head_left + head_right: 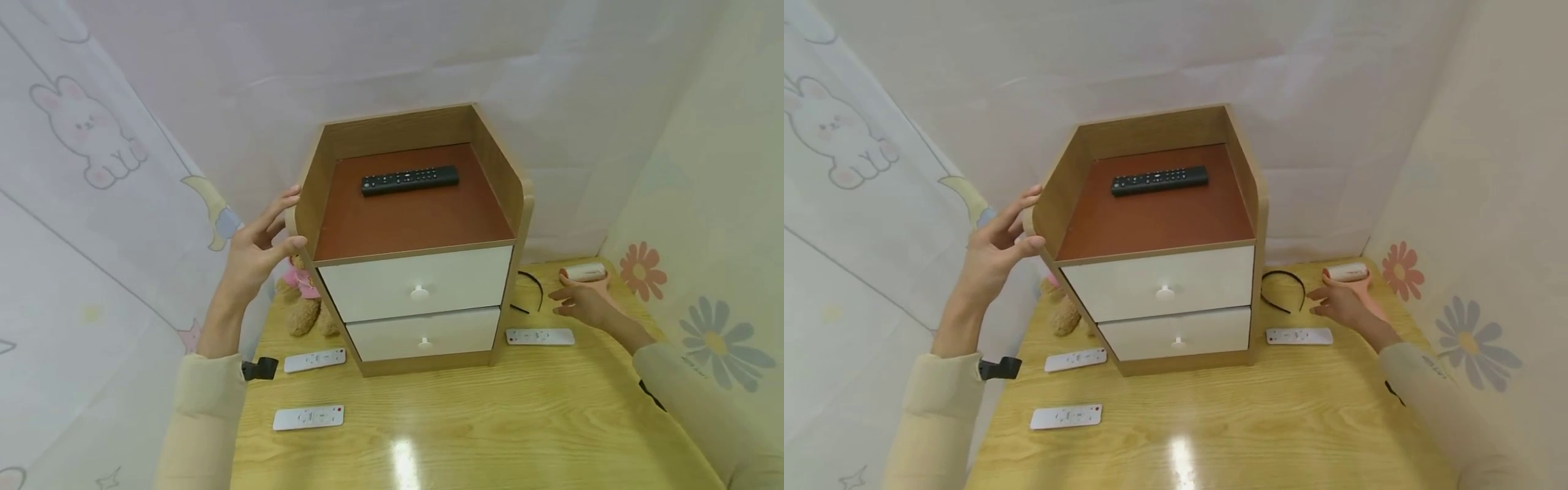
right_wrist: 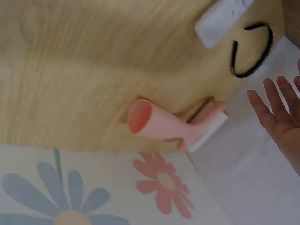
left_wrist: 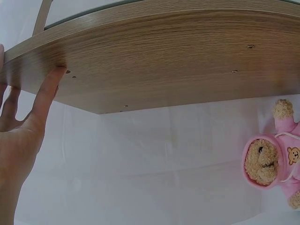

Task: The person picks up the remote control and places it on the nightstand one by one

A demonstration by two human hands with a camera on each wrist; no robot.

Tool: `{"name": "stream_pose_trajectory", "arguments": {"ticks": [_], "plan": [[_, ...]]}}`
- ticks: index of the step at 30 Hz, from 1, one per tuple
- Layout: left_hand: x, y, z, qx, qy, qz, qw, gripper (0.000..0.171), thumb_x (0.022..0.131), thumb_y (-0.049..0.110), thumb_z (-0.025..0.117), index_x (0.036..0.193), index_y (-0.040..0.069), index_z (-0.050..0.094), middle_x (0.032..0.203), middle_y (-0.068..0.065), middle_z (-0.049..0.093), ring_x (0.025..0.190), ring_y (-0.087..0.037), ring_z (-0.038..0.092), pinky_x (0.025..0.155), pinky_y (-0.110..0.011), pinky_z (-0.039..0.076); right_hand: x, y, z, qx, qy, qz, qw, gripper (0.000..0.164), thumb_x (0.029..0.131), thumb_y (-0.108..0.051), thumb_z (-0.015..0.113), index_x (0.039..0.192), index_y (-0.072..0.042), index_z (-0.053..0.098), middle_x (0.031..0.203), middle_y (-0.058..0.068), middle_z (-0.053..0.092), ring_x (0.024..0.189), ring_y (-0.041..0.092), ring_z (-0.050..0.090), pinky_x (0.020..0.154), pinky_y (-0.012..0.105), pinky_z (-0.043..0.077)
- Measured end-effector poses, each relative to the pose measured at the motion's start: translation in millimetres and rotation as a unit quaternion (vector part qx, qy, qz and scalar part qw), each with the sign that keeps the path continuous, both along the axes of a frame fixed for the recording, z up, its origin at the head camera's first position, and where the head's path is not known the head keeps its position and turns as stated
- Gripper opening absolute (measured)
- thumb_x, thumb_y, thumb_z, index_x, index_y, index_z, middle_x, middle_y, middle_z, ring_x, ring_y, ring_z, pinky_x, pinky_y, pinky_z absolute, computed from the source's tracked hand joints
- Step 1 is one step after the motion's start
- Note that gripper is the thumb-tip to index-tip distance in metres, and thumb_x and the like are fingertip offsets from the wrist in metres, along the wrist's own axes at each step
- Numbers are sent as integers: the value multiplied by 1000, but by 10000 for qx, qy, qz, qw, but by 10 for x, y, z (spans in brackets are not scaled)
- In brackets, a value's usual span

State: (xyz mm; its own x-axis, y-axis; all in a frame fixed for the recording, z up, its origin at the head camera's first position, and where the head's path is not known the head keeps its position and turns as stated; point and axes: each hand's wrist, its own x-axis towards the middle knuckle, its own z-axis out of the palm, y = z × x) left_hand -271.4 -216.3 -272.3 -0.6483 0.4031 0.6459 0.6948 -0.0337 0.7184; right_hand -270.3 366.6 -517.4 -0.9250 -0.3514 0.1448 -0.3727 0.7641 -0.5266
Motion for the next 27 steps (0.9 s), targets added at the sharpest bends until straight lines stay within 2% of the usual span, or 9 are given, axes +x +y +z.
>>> {"name": "stream_pose_trajectory", "arguments": {"ticks": [2, 4, 8, 15, 18, 21, 24, 27], "plan": [[9, -12, 0, 25, -28, 33, 10000, 56, 84, -17, 62, 137, -7, 46, 150, -18, 37, 134, -33, 40, 89, -23, 49, 10, 12, -162, 41, -103, 70, 9999, 38, 84, -6, 72, 116, 14, 62, 127, 39, 48, 89, 45, 65, 88, 58, 48], [16, -19, 1, 53, -29, 60, 10000, 56, 84, -17, 62, 137, -7, 47, 150, -18, 37, 134, -33, 40, 89, -23, 49, 15, 29, -303, 200, -254, 42, 9995, 39, 84, -8, 73, 117, 11, 62, 119, 34, 58, 92, 46, 64, 72, 51, 56], [6, -29, -9, 91, 16, 29, 10000, 56, 84, -17, 62, 137, -8, 47, 150, -19, 37, 136, -32, 37, 98, -26, 45, 60, 74, -511, 496, -709, -120, 9962, 43, 84, -13, 73, 120, 7, 62, 112, 30, 63, 98, 49, 61, 73, 50, 55], [-78, -63, -89, 153, -9, -48, 9999, 57, 83, -17, 63, 137, -5, 48, 150, -17, 38, 135, -34, 38, 97, -27, 46, 212, 108, -738, 17, -1186, -359, 9923, 48, 81, -16, 78, 121, 6, 62, 122, 36, 56, 110, 53, 52, 86, 59, 48], [-96, -66, -103, 134, -32, -47, 9999, 58, 84, -15, 64, 138, -4, 48, 150, -16, 38, 134, -34, 41, 94, -26, 48, 250, 105, -816, 13, -1019, -400, 9940, 50, 79, -16, 80, 120, 5, 63, 121, 35, 56, 111, 53, 51, 88, 62, 45], [-101, -66, -102, 110, -31, -35, 9999, 58, 84, -15, 64, 138, -3, 48, 151, -15, 38, 133, -33, 41, 92, -26, 49, 271, 83, -877, -25, -670, -323, 9972, 48, 76, -11, 80, 118, 7, 63, 117, 33, 59, 109, 55, 51, 87, 65, 43], [-108, -59, -94, 67, 62, -21, 10000, 57, 84, -14, 65, 137, -4, 49, 150, -16, 38, 136, -32, 37, 100, -29, 44, 283, 59, -933, 76, -343, -314, 9989, 45, 74, -4, 79, 115, 6, 65, 112, 31, 62, 104, 54, 54, 84, 64, 45], [-99, -64, -87, 12, 157, 20, 9999, 56, 84, -11, 66, 137, -4, 49, 150, -16, 39, 139, -31, 33, 106, -32, 38, 289, 35, -967, 240, -320, -484, 9980, 42, 73, 0, 77, 114, 4, 66, 110, 30, 63, 100, 53, 56, 80, 61, 48]]}}
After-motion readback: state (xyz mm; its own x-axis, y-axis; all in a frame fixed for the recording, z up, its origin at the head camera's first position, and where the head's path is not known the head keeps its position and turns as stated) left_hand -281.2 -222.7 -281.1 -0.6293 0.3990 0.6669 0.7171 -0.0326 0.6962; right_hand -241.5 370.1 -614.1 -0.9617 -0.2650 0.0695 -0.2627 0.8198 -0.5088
